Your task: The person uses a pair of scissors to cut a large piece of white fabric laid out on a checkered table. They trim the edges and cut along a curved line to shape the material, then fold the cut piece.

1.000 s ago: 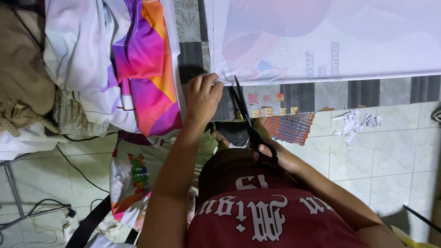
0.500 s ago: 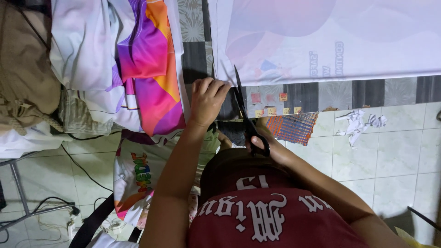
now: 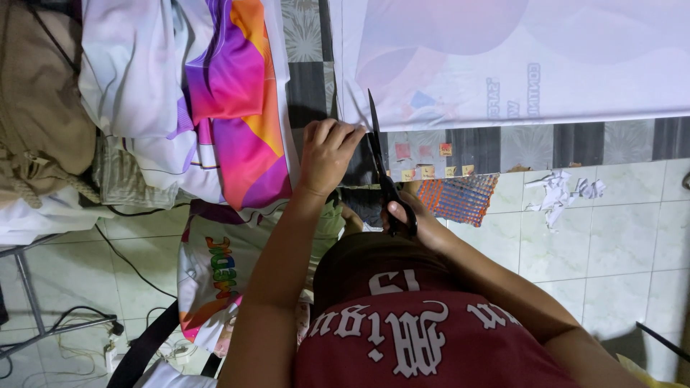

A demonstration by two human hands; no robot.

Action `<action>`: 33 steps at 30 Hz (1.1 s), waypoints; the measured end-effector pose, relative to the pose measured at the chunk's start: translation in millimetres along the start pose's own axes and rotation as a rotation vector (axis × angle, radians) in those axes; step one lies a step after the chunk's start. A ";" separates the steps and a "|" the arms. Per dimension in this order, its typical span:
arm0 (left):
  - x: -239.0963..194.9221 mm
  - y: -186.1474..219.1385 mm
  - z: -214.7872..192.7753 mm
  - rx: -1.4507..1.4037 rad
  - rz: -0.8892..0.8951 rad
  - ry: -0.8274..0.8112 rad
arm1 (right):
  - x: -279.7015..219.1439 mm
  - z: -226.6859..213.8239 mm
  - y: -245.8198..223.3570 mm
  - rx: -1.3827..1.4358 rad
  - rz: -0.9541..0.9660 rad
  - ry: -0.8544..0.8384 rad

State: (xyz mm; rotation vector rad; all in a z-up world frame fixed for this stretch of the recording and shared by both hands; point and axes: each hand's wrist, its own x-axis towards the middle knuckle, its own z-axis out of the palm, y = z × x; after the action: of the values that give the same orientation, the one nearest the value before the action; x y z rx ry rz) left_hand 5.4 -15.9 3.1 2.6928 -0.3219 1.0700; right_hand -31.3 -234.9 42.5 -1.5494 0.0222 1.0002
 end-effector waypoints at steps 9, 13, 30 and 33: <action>-3.0 -0.5 3.9 0.002 0.000 0.023 | 1.5 -0.1 7.1 0.138 0.011 0.038; 1.2 -0.8 -0.5 -0.003 0.006 0.033 | 9.4 -7.6 29.6 0.164 0.010 0.040; 2.4 -0.2 0.6 -0.001 0.009 0.037 | 1.9 13.7 11.3 -0.073 -0.032 0.245; 1.7 -1.6 2.5 -0.009 0.016 0.048 | 0.6 3.2 8.0 -0.154 0.061 0.156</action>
State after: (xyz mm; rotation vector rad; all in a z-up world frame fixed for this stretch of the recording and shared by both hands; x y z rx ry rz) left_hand 8.7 -15.2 2.3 2.6565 -0.3390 1.1330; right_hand -37.0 -234.2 36.0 -1.7743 0.1042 0.9444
